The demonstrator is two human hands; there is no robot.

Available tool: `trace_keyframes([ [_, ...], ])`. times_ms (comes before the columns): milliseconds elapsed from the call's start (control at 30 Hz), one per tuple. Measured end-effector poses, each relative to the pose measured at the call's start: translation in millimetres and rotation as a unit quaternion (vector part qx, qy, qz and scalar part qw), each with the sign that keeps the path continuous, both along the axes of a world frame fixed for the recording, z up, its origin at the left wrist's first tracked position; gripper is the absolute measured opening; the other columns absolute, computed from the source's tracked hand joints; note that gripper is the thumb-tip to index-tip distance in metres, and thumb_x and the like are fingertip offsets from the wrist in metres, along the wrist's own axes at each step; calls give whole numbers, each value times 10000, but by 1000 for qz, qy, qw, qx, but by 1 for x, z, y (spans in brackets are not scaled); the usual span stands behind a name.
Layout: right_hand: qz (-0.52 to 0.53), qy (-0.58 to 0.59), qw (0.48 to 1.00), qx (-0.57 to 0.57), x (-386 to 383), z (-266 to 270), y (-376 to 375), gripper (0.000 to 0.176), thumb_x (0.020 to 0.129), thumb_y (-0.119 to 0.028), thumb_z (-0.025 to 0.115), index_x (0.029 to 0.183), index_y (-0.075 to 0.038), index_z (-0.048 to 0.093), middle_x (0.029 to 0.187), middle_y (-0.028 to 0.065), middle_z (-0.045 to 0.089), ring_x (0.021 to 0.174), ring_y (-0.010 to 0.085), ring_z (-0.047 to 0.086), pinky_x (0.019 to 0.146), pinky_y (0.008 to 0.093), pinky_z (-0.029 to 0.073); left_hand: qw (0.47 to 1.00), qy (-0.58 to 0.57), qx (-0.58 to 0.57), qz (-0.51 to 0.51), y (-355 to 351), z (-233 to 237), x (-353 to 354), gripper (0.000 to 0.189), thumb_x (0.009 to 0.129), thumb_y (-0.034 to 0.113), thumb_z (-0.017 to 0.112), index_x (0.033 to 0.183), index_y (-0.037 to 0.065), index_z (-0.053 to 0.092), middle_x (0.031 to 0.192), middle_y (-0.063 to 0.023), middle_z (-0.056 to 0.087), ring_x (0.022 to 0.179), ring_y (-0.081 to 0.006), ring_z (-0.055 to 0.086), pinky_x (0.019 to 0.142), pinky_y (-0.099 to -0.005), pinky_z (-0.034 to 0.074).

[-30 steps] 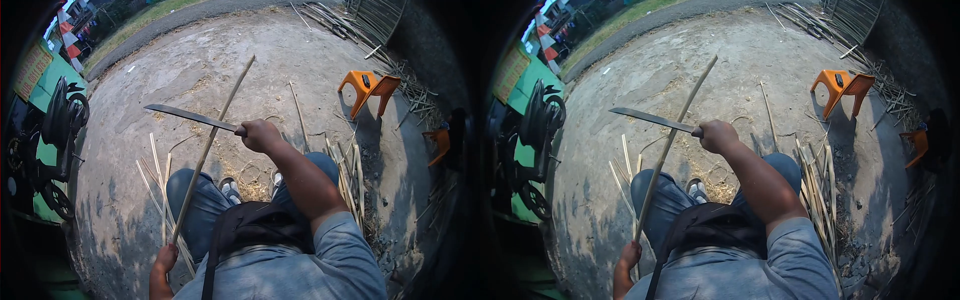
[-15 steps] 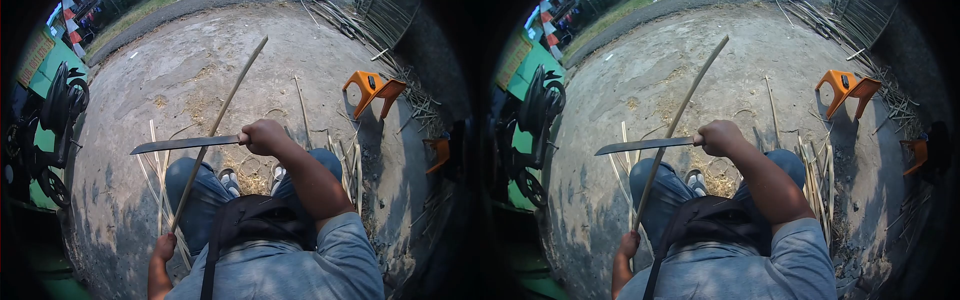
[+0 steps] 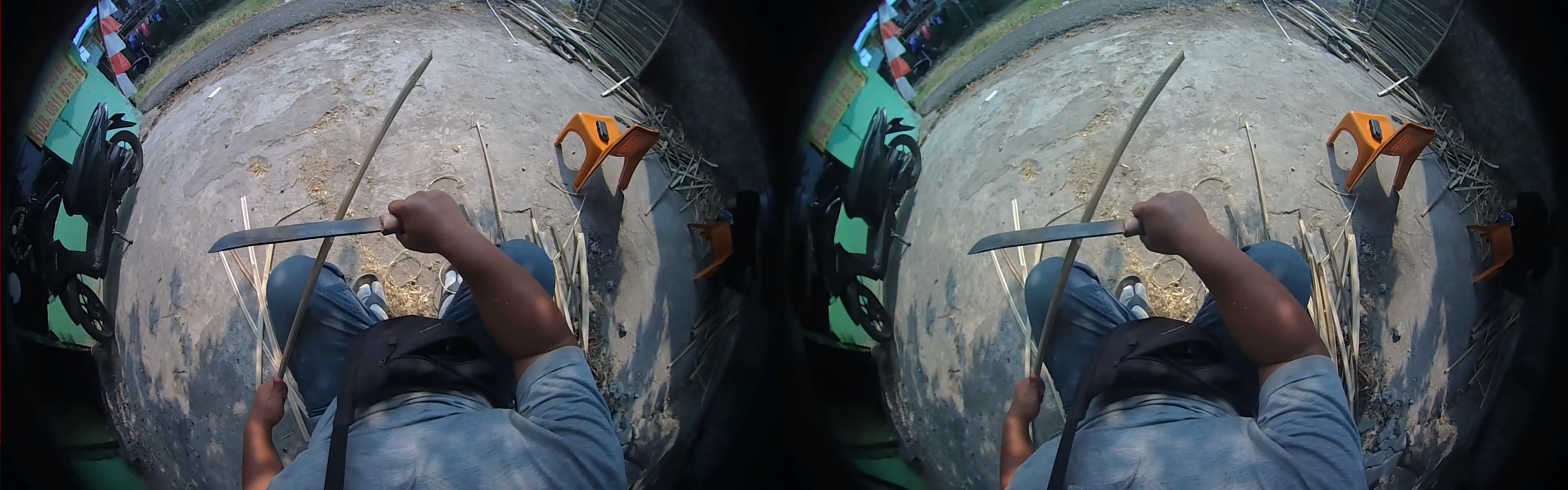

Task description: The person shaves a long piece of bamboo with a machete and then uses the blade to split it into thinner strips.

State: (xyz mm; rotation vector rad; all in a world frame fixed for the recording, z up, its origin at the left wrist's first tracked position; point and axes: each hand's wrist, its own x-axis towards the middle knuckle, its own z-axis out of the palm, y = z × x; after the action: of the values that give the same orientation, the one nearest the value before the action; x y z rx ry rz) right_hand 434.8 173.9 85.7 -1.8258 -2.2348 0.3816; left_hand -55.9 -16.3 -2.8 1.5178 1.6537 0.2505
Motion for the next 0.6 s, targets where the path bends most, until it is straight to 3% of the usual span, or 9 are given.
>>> trace_keyframes([
  [333,-97,66,993,30,10,-10,15,167,883,-281,654,952,-164,751,898,141,747,898,355,728,791,491,576,999,-31,-11,22,-3,-8,-2,817,997,798,321,676,66,490,611,5,437,604,-138,427,563,-353,337],
  [433,-45,72,994,71,8,-12,4,208,920,-340,658,902,-142,719,791,153,714,788,382,712,705,516,562,1000,-26,0,18,-5,-8,3,805,1004,785,321,687,65,488,623,7,441,619,-132,426,571,-350,340],
  [600,14,5,998,65,-7,-3,-7,203,895,-327,673,858,-132,714,780,139,723,775,349,735,688,487,569,999,-33,-7,18,-4,-19,-3,791,1019,763,320,696,62,490,635,10,441,637,-125,417,584,-345,346],
])
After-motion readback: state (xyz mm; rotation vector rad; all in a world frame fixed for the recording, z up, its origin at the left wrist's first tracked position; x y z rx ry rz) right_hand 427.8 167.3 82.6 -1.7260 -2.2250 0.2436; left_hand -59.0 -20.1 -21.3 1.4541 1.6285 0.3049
